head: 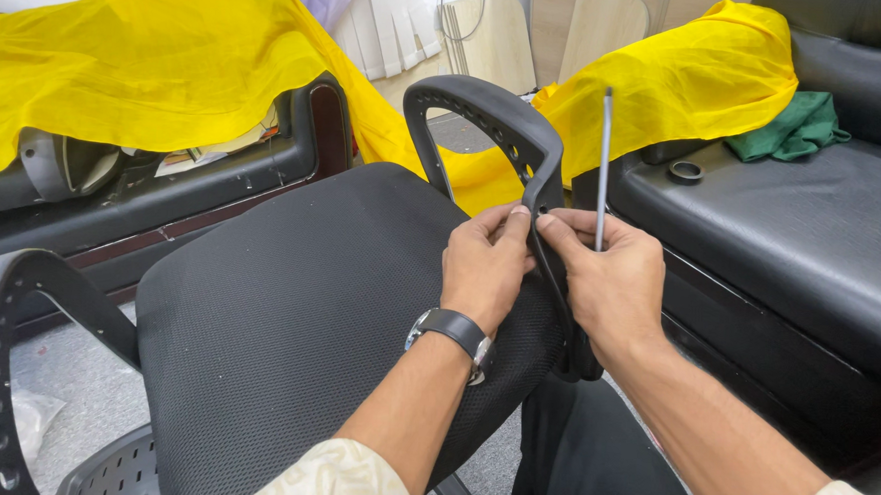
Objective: The person uses a screwdriver to attach the backrest and armrests to an office chair. They align the parts, insert screws, and tighten them to secure the components together.
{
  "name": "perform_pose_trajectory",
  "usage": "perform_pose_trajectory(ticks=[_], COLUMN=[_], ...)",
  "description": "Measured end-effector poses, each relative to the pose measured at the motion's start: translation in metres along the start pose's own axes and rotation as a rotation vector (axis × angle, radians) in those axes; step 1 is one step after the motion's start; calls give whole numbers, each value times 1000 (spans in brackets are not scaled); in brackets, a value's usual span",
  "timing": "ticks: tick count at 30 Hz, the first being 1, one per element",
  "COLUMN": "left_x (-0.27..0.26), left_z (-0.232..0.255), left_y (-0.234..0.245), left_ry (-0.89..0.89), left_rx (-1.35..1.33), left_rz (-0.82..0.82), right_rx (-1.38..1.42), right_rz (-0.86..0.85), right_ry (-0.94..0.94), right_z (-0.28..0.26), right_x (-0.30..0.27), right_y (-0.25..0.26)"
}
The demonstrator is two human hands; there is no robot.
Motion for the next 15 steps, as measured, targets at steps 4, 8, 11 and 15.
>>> perform_pose_trajectory(ticks=[4, 8, 11, 15], left_x=[-8, -46, -45, -56], left_z=[20, 65, 43, 20], left_y=[6, 18, 1, -5], left_ry=[-114, -597, -398, -233], left_rx=[199, 464, 355, 218], left_rz=[62, 402, 166, 38], right_rx=[79, 258, 290, 318], right_rz=[-10, -93, -114, -117], right_ry=[-228, -449, -560, -658], right_z=[20, 39, 50, 59], right_x=[0, -8, -21, -40], right_y=[8, 17, 24, 31])
Point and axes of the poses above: each hand's wrist, its own x-axis towards the middle knuckle, its own y-axis out of the back of the hand, z = x × y, the point moved 9 cm from there along x, towards the middle knuckle, and after that the axes turned 2 degrees about -y, right-handed, at the moved point
